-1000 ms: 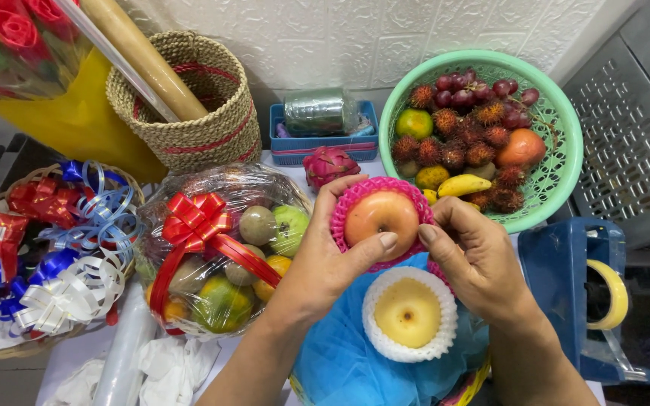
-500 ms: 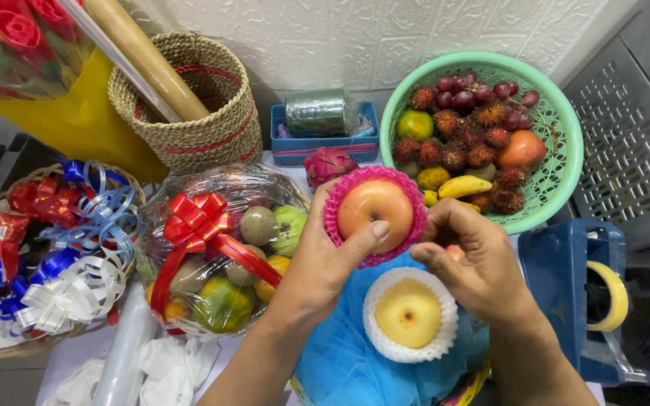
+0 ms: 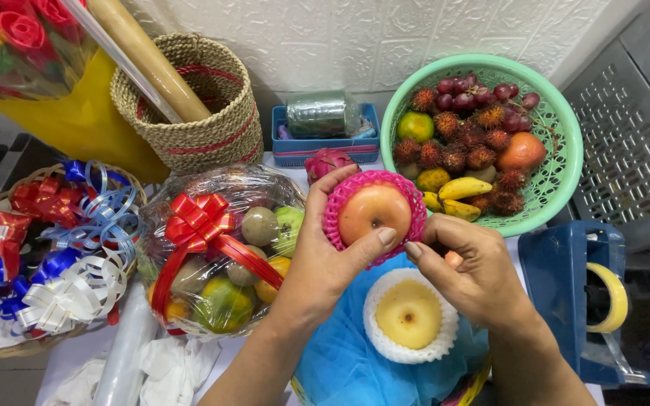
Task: The person wraps an apple in a pink foam net, places it in a gift basket, then wipes another apple with a tissue and wraps it in a pink foam net. The person arranges the wrapped apples in a basket lined with blue tissue paper.
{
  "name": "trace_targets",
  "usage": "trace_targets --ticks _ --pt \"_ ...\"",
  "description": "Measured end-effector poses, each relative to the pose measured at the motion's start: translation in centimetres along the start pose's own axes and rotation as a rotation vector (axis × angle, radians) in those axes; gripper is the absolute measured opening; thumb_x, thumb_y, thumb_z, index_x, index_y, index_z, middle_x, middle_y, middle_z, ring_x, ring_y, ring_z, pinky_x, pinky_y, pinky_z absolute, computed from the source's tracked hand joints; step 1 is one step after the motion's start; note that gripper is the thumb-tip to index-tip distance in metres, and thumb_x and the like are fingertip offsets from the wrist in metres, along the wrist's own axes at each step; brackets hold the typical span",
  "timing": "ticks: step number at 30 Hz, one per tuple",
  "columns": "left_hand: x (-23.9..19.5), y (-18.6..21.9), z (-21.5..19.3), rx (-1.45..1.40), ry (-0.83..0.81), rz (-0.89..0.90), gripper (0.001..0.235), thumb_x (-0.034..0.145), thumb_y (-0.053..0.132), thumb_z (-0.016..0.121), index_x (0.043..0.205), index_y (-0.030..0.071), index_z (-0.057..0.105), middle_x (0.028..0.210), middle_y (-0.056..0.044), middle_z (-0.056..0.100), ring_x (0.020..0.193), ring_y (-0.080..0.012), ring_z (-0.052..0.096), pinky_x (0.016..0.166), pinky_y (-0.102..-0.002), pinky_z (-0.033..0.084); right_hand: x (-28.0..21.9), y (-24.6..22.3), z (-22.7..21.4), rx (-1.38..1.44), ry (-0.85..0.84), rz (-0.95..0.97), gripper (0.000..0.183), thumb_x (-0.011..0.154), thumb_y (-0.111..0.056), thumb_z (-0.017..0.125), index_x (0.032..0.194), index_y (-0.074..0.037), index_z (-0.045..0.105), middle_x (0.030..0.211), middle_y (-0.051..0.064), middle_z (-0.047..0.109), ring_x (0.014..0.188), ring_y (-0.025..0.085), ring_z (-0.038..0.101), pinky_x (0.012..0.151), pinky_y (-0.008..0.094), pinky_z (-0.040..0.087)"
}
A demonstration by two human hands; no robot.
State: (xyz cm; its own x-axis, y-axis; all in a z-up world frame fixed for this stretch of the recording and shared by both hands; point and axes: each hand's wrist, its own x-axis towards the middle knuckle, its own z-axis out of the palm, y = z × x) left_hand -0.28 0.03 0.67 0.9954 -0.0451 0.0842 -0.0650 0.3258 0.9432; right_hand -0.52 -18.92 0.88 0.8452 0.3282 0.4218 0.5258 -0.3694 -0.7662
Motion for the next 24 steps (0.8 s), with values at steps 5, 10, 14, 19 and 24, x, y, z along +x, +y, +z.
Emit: trace_targets --ticks 5,10,14,19,24 --pt "0.1 -0.3 -0.1 0.066 -0.053 0.024 0.07 0.077 0.024 0.078 0.138 0.01 0.046 0.128 -0.01 0.063 0.111 -0.0141 0.063 0.099 -0.028 0.053 -0.3 -0.1 0.2 -0.035 0.012 -0.019 0.026 0.095 -0.014 0.065 0.073 -0.008 0.054 0.066 0.001 0.054 0.06 0.013 0.046 0.058 0.028 0.038" --pt "0.2 -0.5 -0.4 0.052 -0.054 0.019 0.073 0.076 0.022 0.078 0.14 0.009 0.045 0.128 -0.011 0.062 0.11 -0.0142 0.062 0.099 -0.027 0.052 -0.2 -0.3 -0.3 -0.071 -0.04 -0.071 0.02 0.095 -0.021 0.065 0.08 -0.008 0.062 0.071 0.002 0.059 0.063 0.014 0.052 0.059 0.028 0.041" --pt "0.2 -0.1 -0.2 -0.007 -0.078 -0.045 0.069 0.076 0.022 0.077 0.137 0.008 0.051 0.122 -0.011 0.066 0.107 -0.0178 0.066 0.095 -0.03 0.056 -0.5 0.8 -0.9 -0.023 0.045 0.05 0.029 0.098 -0.031 0.06 0.082 -0.008 0.064 0.071 0.0 0.059 0.064 0.011 0.052 0.061 0.026 0.042" --pt "0.0 -0.1 0.2 0.055 -0.109 -0.081 0.068 0.074 0.02 0.078 0.136 0.011 0.05 0.119 -0.011 0.068 0.105 -0.0156 0.066 0.093 -0.028 0.056 -0.4 1.3 -0.4 0.008 0.206 0.064 0.025 0.099 -0.023 0.063 0.112 -0.002 0.065 0.103 0.008 0.067 0.096 0.017 0.065 0.087 0.029 0.054" --pt "-0.1 0.7 0.5 0.171 -0.107 -0.122 0.064 0.074 0.02 0.076 0.133 0.013 0.051 0.114 -0.008 0.07 0.098 -0.0127 0.067 0.089 -0.026 0.057 -0.2 1.0 -0.2 -0.083 0.242 -0.039 0.022 0.097 -0.012 0.066 0.112 0.002 0.068 0.105 0.014 0.069 0.097 0.022 0.067 0.087 0.031 0.055"
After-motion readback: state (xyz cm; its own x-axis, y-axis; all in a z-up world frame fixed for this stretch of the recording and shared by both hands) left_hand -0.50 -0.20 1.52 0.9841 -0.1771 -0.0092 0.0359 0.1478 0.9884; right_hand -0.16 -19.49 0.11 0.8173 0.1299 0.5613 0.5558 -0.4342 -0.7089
